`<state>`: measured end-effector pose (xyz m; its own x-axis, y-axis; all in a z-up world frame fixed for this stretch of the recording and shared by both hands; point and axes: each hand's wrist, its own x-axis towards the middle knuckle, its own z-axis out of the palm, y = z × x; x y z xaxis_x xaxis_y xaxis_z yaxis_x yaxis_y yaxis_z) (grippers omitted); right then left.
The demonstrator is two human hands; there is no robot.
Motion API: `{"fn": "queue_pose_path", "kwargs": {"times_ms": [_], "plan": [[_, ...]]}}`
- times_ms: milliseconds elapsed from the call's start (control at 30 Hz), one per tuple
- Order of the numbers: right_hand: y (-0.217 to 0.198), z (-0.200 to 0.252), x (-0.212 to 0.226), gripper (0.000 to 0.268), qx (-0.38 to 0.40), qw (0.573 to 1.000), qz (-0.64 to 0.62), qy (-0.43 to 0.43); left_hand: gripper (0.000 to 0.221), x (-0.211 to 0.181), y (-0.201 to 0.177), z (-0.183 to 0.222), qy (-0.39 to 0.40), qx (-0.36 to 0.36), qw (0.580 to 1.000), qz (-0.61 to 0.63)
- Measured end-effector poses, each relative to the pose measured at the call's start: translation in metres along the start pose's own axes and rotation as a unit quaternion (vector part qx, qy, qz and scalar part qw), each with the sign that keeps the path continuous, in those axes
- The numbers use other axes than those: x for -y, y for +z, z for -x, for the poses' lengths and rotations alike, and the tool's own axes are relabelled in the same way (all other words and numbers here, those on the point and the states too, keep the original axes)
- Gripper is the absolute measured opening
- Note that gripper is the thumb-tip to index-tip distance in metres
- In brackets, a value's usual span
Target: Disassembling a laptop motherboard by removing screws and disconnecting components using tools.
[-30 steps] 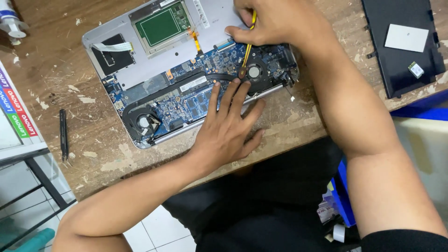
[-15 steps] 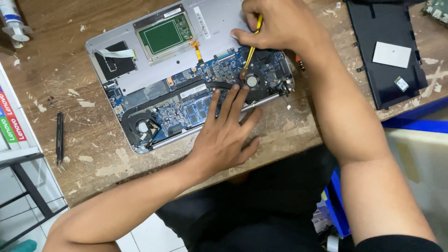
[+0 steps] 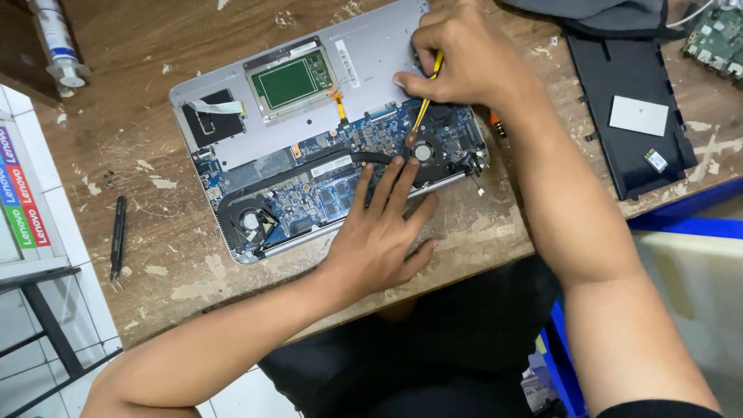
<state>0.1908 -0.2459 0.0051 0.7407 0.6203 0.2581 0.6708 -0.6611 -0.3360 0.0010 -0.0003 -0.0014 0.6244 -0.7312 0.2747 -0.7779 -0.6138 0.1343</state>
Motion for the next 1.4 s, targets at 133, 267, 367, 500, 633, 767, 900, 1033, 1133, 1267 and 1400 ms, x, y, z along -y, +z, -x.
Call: {"fn": "queue_pose_path", "kwargs": {"times_ms": [133, 267, 367, 500, 633, 767, 900, 1033, 1133, 1267, 1400], "plan": [[0.004, -0.006, 0.008, 0.052, 0.009, 0.999, 0.006, -0.040, 0.061, 0.000, -0.001, 0.000, -0.002, -0.009, 1.000, -0.003], [-0.002, 0.002, 0.000, 0.047, 0.019, 0.999, -0.014, 0.022, 0.062, 0.001, 0.000, 0.000, -0.001, -0.004, 1.000, 0.012], [0.002, 0.002, -0.001, 0.054, 0.015, 0.999, -0.020, 0.027, 0.060, 0.000, 0.001, 0.000, 0.002, -0.006, 1.000, 0.017], [0.003, -0.001, 0.003, 0.046, 0.021, 1.000, -0.015, 0.004, 0.060, 0.001, 0.001, 0.000, 0.001, -0.006, 1.000, 0.009], [-0.002, 0.005, -0.002, 0.053, 0.057, 0.992, 0.016, 0.112, 0.062, 0.002, 0.002, 0.000, 0.003, 0.002, 1.000, 0.014], [-0.002, 0.000, 0.013, 0.053, 0.042, 0.998, 0.000, 0.041, 0.061, 0.001, 0.000, 0.000, 0.002, 0.001, 1.000, 0.020], [-0.002, 0.003, 0.009, 0.050, 0.053, 0.996, -0.001, 0.069, 0.060, 0.001, 0.000, 0.000, 0.002, 0.000, 1.000, 0.011], [-0.003, 0.005, 0.008, 0.052, 0.058, 0.991, 0.015, 0.120, 0.060, 0.002, -0.001, 0.000, 0.005, -0.003, 1.000, 0.017], [0.004, 0.000, 0.013, 0.047, 0.032, 0.999, 0.008, 0.022, 0.062, 0.002, -0.002, -0.001, 0.002, -0.003, 1.000, 0.013], [-0.001, 0.005, 0.008, 0.054, 0.046, 0.997, 0.004, 0.056, 0.060, 0.002, -0.001, 0.000, 0.004, -0.006, 1.000, 0.019], [-0.006, 0.006, 0.010, 0.056, 0.070, 0.989, 0.023, 0.125, 0.060, 0.002, 0.001, 0.000, 0.004, -0.005, 1.000, 0.021]]}}
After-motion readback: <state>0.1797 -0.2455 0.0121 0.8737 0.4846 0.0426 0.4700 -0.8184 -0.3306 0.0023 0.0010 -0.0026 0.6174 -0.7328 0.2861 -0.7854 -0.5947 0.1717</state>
